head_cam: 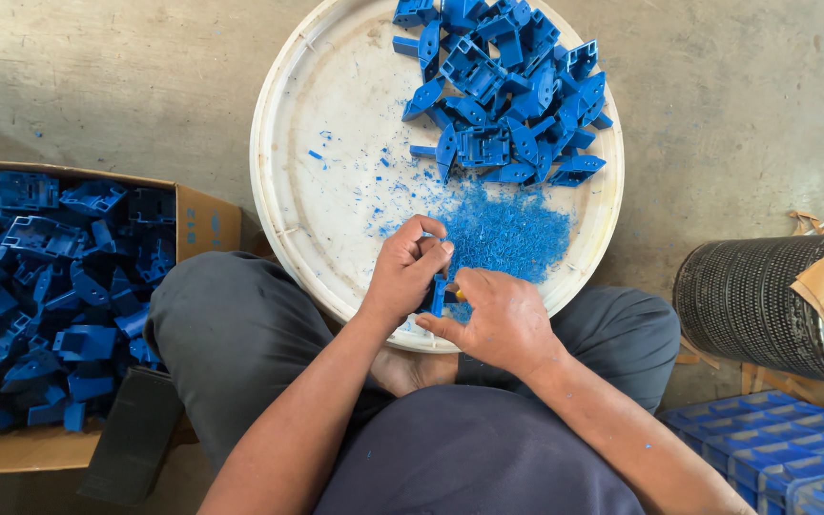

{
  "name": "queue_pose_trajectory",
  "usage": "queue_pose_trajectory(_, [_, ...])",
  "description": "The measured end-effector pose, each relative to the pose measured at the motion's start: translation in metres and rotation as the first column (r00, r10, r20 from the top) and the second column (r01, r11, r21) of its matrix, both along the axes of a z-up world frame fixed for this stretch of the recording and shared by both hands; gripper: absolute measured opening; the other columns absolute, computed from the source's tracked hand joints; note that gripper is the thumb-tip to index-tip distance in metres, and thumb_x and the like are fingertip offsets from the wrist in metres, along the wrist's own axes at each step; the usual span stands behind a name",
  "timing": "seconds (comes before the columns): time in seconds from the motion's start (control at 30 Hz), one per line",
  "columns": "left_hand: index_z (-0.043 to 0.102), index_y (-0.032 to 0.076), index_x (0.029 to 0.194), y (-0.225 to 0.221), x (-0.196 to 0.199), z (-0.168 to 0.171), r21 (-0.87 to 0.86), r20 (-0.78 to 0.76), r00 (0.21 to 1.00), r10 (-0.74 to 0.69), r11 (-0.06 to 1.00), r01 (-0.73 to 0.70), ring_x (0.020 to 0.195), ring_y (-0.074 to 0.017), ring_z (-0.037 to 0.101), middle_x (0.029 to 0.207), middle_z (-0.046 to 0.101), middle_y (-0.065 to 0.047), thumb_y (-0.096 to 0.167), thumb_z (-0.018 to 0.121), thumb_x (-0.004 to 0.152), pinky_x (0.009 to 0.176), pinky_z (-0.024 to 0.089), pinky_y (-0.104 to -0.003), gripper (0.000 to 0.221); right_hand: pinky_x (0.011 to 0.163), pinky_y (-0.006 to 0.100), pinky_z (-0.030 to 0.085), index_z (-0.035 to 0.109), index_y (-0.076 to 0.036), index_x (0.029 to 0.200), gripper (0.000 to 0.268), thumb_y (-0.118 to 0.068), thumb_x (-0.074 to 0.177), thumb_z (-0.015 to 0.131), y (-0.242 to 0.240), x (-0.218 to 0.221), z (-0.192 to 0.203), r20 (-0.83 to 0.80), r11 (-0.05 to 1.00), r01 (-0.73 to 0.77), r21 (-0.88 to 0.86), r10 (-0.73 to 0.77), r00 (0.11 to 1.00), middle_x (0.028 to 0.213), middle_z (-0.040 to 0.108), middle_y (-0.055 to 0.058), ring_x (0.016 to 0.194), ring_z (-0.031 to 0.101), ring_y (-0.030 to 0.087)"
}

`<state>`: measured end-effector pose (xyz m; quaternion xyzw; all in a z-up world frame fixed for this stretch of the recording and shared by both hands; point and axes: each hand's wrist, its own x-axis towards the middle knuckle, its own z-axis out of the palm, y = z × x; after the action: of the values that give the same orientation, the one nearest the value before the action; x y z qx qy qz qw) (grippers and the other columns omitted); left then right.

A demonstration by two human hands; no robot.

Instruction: The person trims excess plastic from blue components using a utility knife while working over a bucket lid.

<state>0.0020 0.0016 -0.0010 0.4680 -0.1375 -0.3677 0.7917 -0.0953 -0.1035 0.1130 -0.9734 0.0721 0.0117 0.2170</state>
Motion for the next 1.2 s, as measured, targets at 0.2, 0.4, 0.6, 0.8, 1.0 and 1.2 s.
queue_pose_trajectory(0.2, [0.058,0.003,0.101,-0.001,-0.002,0.004,0.007,-0.103,0.995,0.019,1.000,-0.018,0.065,-0.0059,0.053,0.068,0.057,0.002,0.004,0.062,0.097,0.062,0.046,-0.026,0.006,0.056,0.044,0.050,0.065,-0.009,0.071,0.051,-0.056,0.082,0.079,-0.001,-0.007,-0.009,-0.088,1.000,0.018,-0.018,-0.020,0.996,0.063,0.064,0.008,0.062,0.065,0.030])
queue_pose_trajectory(0.4, [0.058,0.005,0.105,-0.002,0.000,0.004,-0.067,-0.170,0.985,0.009,0.998,-0.020,0.066,-0.0056,0.052,0.067,0.052,0.004,0.003,0.064,0.097,0.063,0.043,-0.025,0.011,0.056,0.042,0.051,0.066,-0.006,0.083,0.054,-0.056,0.072,0.082,0.000,-0.002,0.000,-0.021,0.995,0.055,0.079,-0.054,0.998,0.072,0.066,0.010,0.062,0.066,0.029])
queue_pose_trajectory(0.6, [0.057,0.005,0.105,-0.002,-0.001,0.003,-0.071,-0.204,0.979,-0.017,0.997,0.003,0.065,-0.0052,0.049,0.064,0.050,0.006,0.003,0.065,0.097,0.060,0.040,-0.024,0.011,0.060,0.042,0.052,0.064,-0.004,0.086,0.057,-0.057,0.074,0.082,-0.001,0.002,0.007,0.048,0.999,-0.013,0.030,0.011,0.999,0.079,0.068,0.010,0.071,0.067,0.031])
queue_pose_trajectory(0.8, [0.057,0.005,0.104,-0.003,-0.002,0.000,-0.055,-0.176,0.984,-0.013,0.998,0.003,0.065,-0.0058,0.051,0.065,0.049,0.005,0.003,0.064,0.097,0.061,0.041,-0.024,0.010,0.059,0.042,0.054,0.065,-0.005,0.085,0.055,-0.057,0.076,0.080,0.001,0.001,0.003,0.008,1.000,0.000,0.022,0.000,1.000,0.076,0.069,0.010,0.067,0.069,0.030])
queue_pose_trajectory(1.0, [0.058,0.005,0.103,-0.003,-0.003,0.000,-0.037,-0.163,0.987,-0.003,0.999,-0.003,0.067,-0.0062,0.053,0.067,0.052,0.004,0.003,0.063,0.097,0.062,0.043,-0.024,0.008,0.059,0.041,0.053,0.063,-0.005,0.082,0.052,-0.055,0.082,0.077,0.003,-0.001,-0.002,0.061,0.999,-0.019,0.026,0.018,0.998,0.075,0.068,0.009,0.066,0.068,0.029])
queue_pose_trajectory(1.2, [0.058,0.005,0.103,-0.001,-0.002,0.005,-0.053,-0.178,0.984,-0.014,0.999,0.004,0.068,-0.0072,0.056,0.071,0.059,0.002,0.005,0.062,0.098,0.063,0.046,-0.026,0.006,0.054,0.044,0.048,0.061,-0.006,0.068,0.054,-0.056,0.083,0.076,0.001,-0.005,-0.005,-0.076,1.000,-0.004,-0.013,0.003,0.997,0.063,0.063,0.011,0.059,0.064,0.032])
